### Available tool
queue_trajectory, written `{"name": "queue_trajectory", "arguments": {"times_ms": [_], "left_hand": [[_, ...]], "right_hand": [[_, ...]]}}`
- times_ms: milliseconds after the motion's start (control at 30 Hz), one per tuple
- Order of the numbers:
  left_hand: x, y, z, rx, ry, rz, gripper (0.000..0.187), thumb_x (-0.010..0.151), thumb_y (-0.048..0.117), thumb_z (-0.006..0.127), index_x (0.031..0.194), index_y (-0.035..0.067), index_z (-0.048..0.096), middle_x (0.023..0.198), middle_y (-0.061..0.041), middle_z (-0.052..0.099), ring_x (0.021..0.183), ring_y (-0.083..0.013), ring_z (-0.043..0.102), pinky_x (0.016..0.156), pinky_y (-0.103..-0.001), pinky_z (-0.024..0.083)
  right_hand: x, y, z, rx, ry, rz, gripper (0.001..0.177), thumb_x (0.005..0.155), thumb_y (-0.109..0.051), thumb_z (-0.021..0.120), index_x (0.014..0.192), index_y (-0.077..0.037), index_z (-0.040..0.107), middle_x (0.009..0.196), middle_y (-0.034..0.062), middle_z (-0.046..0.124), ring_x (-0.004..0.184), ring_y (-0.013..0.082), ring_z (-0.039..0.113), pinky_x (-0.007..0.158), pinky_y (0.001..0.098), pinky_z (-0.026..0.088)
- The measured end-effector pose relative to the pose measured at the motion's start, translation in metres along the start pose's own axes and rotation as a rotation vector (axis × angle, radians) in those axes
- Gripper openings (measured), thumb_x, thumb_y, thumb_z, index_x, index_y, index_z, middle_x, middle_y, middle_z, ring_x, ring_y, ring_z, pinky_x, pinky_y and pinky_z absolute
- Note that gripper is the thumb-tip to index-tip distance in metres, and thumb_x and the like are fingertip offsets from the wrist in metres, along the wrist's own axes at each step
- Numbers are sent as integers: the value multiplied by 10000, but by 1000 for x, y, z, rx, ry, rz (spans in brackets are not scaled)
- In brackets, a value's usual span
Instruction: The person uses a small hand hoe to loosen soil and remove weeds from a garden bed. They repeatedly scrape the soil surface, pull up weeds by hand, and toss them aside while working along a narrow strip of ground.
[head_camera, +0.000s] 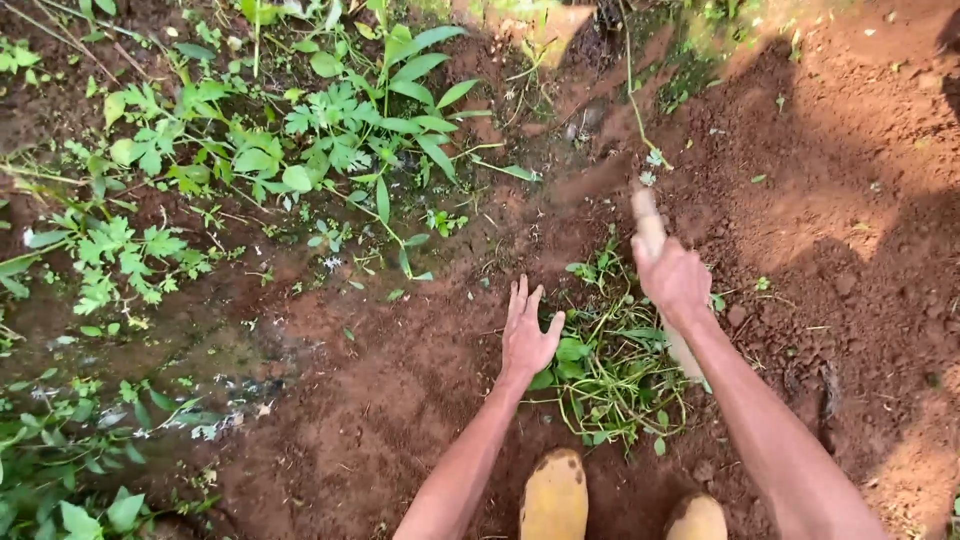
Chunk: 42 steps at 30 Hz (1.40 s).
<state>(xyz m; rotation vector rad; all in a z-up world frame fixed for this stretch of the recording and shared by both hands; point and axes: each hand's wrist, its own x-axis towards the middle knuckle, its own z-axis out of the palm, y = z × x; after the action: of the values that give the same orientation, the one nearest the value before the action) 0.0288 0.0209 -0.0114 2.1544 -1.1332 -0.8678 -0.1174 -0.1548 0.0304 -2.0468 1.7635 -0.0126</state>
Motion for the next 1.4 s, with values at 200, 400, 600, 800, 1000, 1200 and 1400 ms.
{"name": "queue_trajectory", "arguments": {"times_ms": [200, 400, 600, 800, 1000, 1200, 1400], "left_hand": [[-4, 8, -14, -21, -62, -61, 666, 944, 416, 579, 1523, 118, 439, 1713, -49, 144, 1576, -241, 113, 1258, -417, 229], [1, 4, -10, 0, -54, -28, 685, 929, 418, 610, 1521, 112, 451, 1713, -54, 148, 1572, -259, 135, 1259, -425, 238], [0, -7, 0, 11, -27, 5, 671, 915, 388, 641, 1501, 108, 473, 1702, -78, 182, 1562, -283, 168, 1264, -425, 242], [1, -6, 3, 21, -2, 35, 700, 894, 346, 670, 1515, 104, 453, 1704, -93, 169, 1561, -300, 160, 1262, -440, 246], [2, -18, 12, 24, 44, 85, 698, 870, 334, 696, 1484, 83, 480, 1690, -125, 201, 1544, -339, 202, 1250, -459, 261], [-1, -10, 5, 17, 9, 47, 724, 858, 328, 693, 1501, 88, 462, 1693, -117, 198, 1551, -332, 186, 1251, -459, 257], [3, -1, 1, 54, -40, -47, 720, 886, 366, 649, 1533, 151, 420, 1711, -40, 157, 1573, -244, 145, 1263, -417, 237]], "right_hand": [[-13, 13, -3, 348, -196, 85, 560, 975, -543, 544, 942, 1, 670, 520, 126, 659, 581, 308, 724, 700, 470, 580], [12, 12, -39, 710, 66, 44, 468, 1121, -382, 484, 1068, 74, 575, 640, 169, 647, 498, 254, 665, 471, 357, 576], [44, 19, 8, 607, 21, 189, 479, 1106, -365, 478, 1108, 105, 571, 707, 167, 663, 548, 242, 695, 498, 354, 606], [-68, -18, -55, 399, -231, 218, 476, 1140, -256, 413, 1254, 196, 509, 812, 228, 607, 647, 218, 617, 608, 329, 565], [-45, 36, -26, 636, -102, 169, 502, 1131, -388, 472, 1100, 105, 561, 675, 213, 647, 509, 293, 679, 474, 380, 592], [16, -16, -36, 867, 74, 196, 432, 1099, -417, 467, 1051, 3, 558, 652, 123, 660, 500, 190, 691, 471, 291, 598], [-4, -22, 30, 867, -216, 344, 518, 1048, -418, 493, 1059, 96, 552, 627, 168, 632, 464, 236, 676, 430, 346, 603]]}}
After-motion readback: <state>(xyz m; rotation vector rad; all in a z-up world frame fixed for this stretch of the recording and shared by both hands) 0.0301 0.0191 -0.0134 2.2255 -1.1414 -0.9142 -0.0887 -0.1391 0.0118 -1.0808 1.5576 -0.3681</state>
